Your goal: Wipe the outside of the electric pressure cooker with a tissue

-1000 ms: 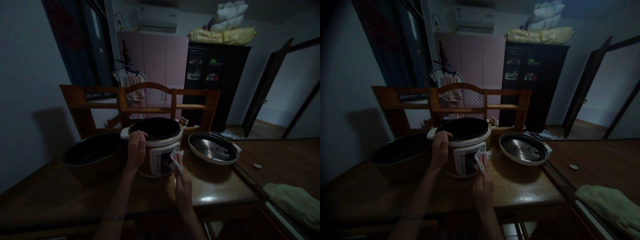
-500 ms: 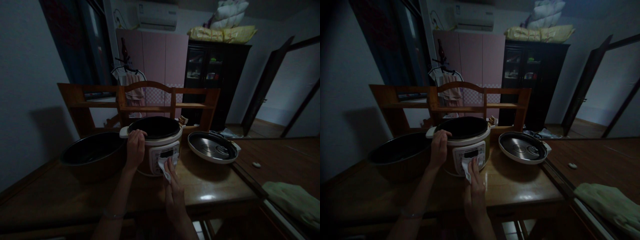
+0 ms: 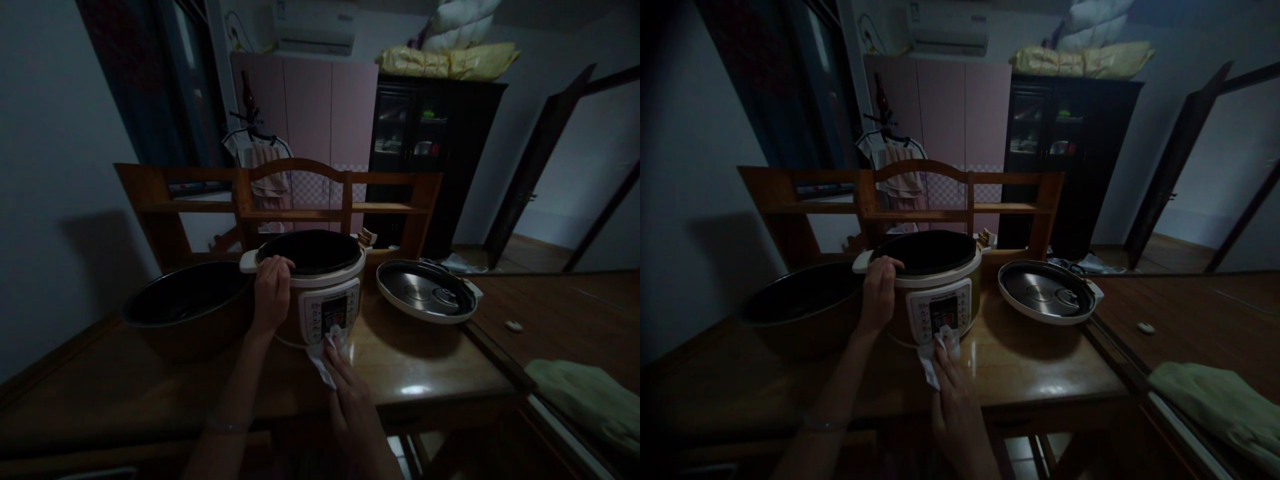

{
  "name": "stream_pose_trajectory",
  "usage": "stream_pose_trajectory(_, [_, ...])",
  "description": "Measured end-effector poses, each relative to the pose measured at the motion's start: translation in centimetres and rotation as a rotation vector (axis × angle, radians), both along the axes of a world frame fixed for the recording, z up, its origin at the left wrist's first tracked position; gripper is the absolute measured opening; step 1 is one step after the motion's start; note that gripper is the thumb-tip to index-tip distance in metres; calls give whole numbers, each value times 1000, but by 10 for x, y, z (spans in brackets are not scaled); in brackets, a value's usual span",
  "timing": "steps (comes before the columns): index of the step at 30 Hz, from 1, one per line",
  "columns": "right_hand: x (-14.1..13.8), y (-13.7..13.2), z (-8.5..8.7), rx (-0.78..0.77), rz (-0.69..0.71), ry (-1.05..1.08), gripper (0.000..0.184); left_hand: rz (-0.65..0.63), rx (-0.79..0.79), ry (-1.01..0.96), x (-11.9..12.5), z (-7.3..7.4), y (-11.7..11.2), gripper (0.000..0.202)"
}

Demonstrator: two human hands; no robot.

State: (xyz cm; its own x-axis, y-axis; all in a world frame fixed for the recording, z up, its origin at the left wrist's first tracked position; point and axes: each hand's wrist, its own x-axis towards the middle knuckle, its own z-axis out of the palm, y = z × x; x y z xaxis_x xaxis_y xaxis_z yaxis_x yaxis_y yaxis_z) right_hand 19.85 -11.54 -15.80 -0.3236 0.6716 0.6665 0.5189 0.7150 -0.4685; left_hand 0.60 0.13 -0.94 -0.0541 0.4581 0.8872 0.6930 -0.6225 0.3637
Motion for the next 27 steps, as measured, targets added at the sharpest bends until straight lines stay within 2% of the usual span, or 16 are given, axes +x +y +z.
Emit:
stream_pose_trajectory(4, [12,-1,-10,-34,-26,20,68,-1,-1,-8,0,0,0,36])
stream_pose_trajectory(7, [22,-5,-13,-91,-113,130,57,-6,3,-10,0,0,0,35])
stream_pose_trajectory(11, [34,-3,-14,-191,-298,454,46,0,-1,-5,0,1,-1,35])
stream_pose_trajectory(15, [42,12,-7,-279,-489,780,46,5,-3,-9,0,1,-1,37])
stream_pose_trajectory(22, [35,51,28,-389,-390,1029,54,9,-5,1,0,0,0,35])
stream_pose_trajectory(27, [18,52,55,-439,-304,1061,55,0,4,-4,-1,-1,1,34])
